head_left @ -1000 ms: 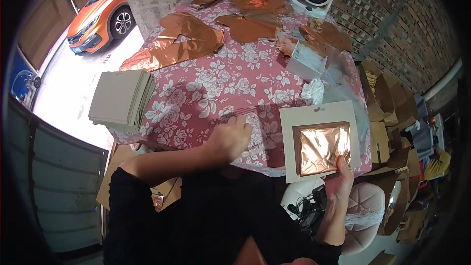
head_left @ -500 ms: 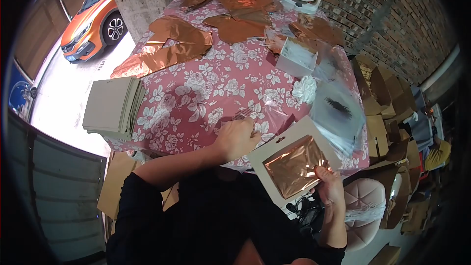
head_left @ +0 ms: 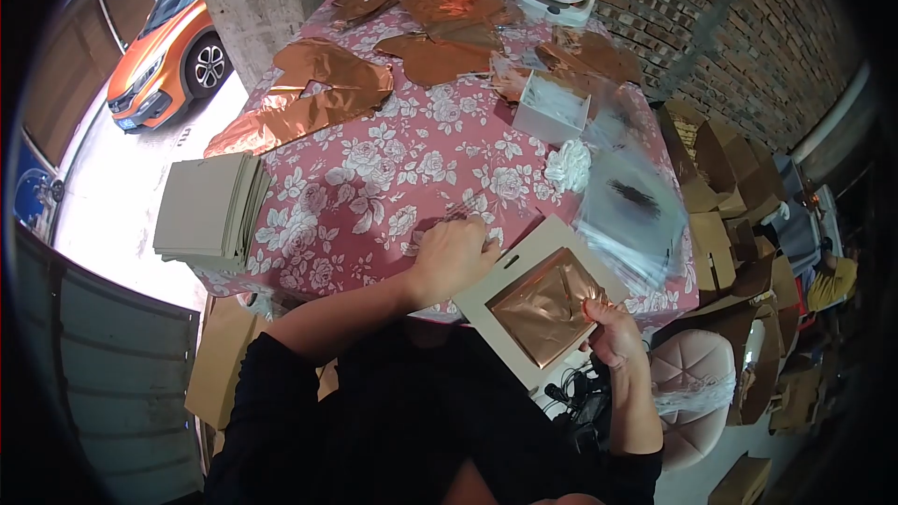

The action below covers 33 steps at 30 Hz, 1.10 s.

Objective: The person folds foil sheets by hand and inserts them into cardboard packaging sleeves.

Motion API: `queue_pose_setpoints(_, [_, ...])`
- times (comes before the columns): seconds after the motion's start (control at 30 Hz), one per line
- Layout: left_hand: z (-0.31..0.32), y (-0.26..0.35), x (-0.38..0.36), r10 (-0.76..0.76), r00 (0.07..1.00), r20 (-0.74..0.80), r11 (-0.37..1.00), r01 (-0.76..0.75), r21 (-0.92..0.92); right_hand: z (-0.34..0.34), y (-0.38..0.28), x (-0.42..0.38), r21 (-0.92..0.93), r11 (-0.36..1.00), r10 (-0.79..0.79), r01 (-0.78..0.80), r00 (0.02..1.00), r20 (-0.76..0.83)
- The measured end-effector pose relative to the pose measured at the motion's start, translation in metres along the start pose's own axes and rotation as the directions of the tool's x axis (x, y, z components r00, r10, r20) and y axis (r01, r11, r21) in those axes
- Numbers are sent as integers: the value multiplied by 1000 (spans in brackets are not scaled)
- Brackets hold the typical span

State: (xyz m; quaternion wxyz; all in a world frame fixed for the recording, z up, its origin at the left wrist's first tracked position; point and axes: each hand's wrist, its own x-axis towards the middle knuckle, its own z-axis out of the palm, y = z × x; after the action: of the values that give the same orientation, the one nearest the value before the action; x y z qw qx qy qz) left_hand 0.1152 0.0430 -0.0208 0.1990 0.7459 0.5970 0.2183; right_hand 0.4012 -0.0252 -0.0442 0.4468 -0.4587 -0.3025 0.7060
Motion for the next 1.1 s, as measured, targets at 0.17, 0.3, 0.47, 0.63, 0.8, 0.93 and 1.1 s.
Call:
queue_pose_setpoints(0.17, [6,-10,2,16,998,-66,1000,-16,3,-26,12,2,86,993,-81,82,997,-22])
queue_pose_setpoints(0.3, [4,-15,4,18,998,-66,1000,-17,15,-36,22,-1,106,976,-186,191,981,-50])
queue_pose_setpoints(0.47, [4,-21,8,11,998,-59,1000,-10,14,-8,18,-1,-10,997,-74,74,996,46])
queue_pose_setpoints(0.63, [2,-17,5,-15,1000,-20,1000,15,-18,4,13,2,-35,997,62,-62,998,4])
queue_pose_setpoints(0.8, [-5,-10,-3,22,999,36,998,-24,54,18,2,0,-46,996,71,-70,997,3])
queue_pose_setpoints(0.93, [-6,-14,-9,81,994,76,992,-88,91,19,3,0,-41,996,73,-73,997,-7])
queue_pose_setpoints(1.1, [-7,-18,-12,141,973,181,982,-160,96,21,9,1,-34,998,53,-55,998,-31])
